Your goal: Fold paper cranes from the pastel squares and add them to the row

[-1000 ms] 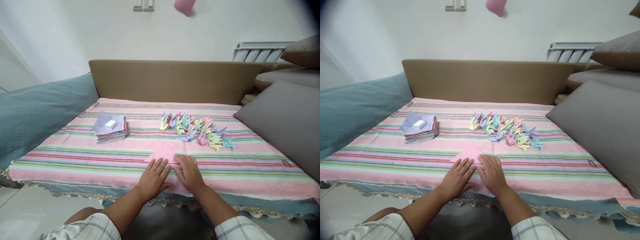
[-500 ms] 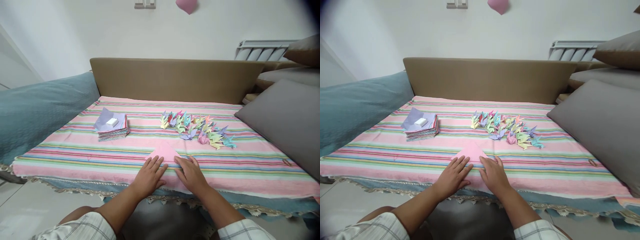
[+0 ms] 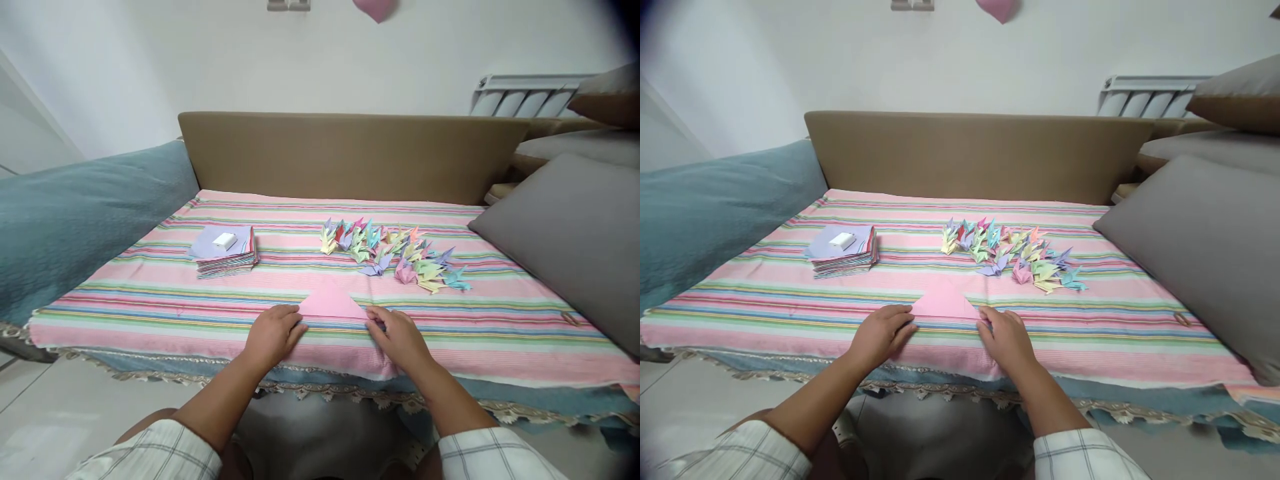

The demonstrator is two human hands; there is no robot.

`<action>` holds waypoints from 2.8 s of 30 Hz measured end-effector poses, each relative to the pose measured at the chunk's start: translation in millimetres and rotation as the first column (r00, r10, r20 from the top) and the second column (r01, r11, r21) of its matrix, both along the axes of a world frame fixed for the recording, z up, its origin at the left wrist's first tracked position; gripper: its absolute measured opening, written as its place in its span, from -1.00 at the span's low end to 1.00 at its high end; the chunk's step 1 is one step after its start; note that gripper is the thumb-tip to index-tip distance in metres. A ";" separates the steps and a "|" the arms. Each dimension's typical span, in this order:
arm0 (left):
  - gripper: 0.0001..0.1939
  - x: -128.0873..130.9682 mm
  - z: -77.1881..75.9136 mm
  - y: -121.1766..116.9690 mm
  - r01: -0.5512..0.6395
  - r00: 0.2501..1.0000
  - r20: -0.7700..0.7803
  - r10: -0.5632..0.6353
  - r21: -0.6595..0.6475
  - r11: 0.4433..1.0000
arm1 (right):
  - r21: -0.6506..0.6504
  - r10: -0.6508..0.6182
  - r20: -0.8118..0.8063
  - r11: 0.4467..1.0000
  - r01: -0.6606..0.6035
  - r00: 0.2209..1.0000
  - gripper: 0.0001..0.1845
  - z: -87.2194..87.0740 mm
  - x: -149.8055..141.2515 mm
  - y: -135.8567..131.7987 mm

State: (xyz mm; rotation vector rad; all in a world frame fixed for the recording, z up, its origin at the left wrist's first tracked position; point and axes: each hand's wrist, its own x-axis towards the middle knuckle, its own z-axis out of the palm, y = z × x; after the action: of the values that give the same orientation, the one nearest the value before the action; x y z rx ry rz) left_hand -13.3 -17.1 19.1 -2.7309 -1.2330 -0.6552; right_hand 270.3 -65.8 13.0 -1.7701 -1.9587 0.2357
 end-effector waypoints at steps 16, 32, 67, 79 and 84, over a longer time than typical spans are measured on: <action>-0.77 10.7 -4.8 14.3 -0.135 0.957 0.247 0.151 -0.081 0.988 | 0.183 0.014 -0.102 0.983 0.005 0.995 -0.76 -18.6 -3.0 11.7; -0.79 8.0 -8.0 13.4 -0.033 0.953 0.299 0.048 -0.055 0.998 | 0.199 0.158 -0.102 0.971 -0.135 0.982 -0.65 -20.4 -5.4 9.1; -0.78 38.4 -3.9 -27.8 0.304 0.953 -0.022 -0.303 0.108 0.947 | 0.093 0.260 -0.040 0.962 -0.255 0.965 -0.51 -9.6 -6.5 3.8; -0.83 17.6 -4.9 -5.8 0.335 0.915 0.273 -0.297 -0.106 0.936 | 0.233 0.351 0.049 0.906 -0.352 0.935 -0.73 -2.7 -7.1 1.5; -0.82 18.3 -2.3 -6.5 0.389 0.894 0.280 -0.349 -0.101 0.916 | 0.285 0.333 0.078 0.896 -0.341 0.940 -0.57 -7.7 -6.7 2.9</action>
State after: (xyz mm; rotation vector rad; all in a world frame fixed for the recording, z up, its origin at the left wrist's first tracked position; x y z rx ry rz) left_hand 5.1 -23.7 16.8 -3.1280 -0.8270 -1.0191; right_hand 263.5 -62.9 5.3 -1.2467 -2.1843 0.0279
